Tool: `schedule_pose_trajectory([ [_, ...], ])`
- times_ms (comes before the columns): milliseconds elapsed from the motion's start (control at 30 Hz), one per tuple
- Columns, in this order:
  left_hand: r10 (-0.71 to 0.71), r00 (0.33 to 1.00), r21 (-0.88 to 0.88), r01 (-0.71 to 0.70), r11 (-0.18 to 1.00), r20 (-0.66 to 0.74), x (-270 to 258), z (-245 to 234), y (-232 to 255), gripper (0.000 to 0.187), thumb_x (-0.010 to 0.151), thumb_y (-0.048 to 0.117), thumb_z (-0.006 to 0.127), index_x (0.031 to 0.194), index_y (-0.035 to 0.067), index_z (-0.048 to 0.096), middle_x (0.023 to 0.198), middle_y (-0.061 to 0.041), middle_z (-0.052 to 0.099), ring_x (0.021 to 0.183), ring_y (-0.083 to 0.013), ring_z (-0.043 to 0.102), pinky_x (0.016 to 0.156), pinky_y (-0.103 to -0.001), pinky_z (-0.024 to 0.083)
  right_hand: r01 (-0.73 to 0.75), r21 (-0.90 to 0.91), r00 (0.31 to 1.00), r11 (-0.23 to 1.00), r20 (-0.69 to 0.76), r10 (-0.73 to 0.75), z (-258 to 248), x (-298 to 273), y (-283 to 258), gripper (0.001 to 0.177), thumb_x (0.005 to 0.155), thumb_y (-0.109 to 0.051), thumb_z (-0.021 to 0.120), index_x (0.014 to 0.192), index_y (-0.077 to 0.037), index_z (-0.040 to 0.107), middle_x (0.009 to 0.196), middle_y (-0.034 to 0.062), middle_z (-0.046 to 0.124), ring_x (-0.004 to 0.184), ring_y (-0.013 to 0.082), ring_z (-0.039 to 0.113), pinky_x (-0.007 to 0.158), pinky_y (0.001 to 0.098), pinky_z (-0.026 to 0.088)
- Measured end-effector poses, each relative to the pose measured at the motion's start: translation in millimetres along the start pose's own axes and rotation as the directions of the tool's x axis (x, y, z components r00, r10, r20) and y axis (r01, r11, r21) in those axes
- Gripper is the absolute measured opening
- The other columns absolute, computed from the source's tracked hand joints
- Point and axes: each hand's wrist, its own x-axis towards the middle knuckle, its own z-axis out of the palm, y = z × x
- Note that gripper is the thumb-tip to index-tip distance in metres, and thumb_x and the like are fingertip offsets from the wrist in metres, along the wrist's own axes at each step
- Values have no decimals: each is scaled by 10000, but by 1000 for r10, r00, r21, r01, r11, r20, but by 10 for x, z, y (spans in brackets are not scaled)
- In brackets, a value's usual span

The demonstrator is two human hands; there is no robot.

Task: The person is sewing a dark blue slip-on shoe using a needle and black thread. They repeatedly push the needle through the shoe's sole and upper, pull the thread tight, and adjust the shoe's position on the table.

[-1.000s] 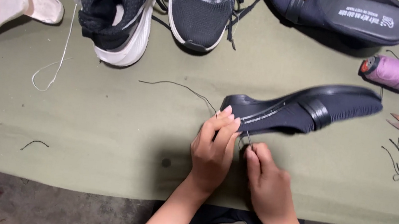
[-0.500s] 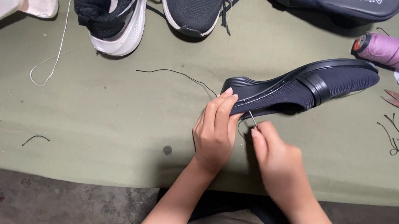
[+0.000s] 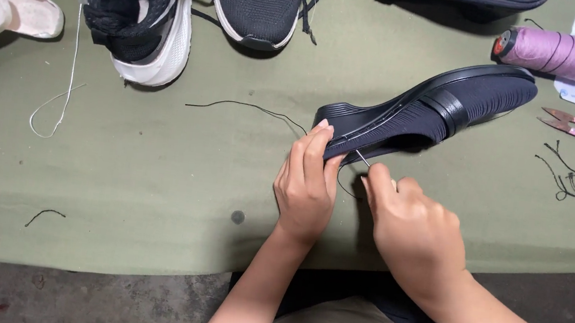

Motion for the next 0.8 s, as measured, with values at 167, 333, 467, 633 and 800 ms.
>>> schedule_pose_trajectory([
  [167,-10,1000,11,10,1000,-5,13,-10,19,327,1079,264,517,1202,-16,632,1071,-92,652,1035,-263,742,879,-355,603,-159,253,931,954,361,59,-59,194,127,275,1070,-422,392,1135,-203,545,774,198,699,765,462,727,678,591,572],
  [333,-18,1000,12,18,1000,2,20,-17,21,327,1074,269,530,1210,-14,619,1093,-95,667,1010,-254,732,868,-352,591,-342,512,879,788,471,76,-123,264,146,277,1073,-352,428,1000,-155,608,649,140,584,588,332,609,511,455,491],
  [467,-18,1000,20,18,1000,-9,45,-16,29,325,1062,268,548,1204,-16,616,1097,-93,674,975,-240,727,829,-328,586,127,-480,932,868,-243,-270,172,-6,165,146,1070,-222,447,1042,-248,588,605,-81,389,404,88,555,443,259,524],
  [633,-23,1000,22,23,999,-9,12,-27,22,320,1052,266,571,1202,-14,614,1101,-93,681,967,-238,729,821,-328,588,-283,581,920,763,390,44,47,203,170,295,1093,-349,397,986,-131,564,612,130,495,509,338,543,425,456,434],
  [800,-20,1000,20,20,1000,-10,-12,7,21,327,1053,276,568,1206,-10,613,1118,-89,687,972,-231,732,820,-320,592,110,-99,994,989,-3,-111,9,25,149,237,1110,-386,405,1068,-206,553,595,120,541,478,390,676,473,564,567],
])
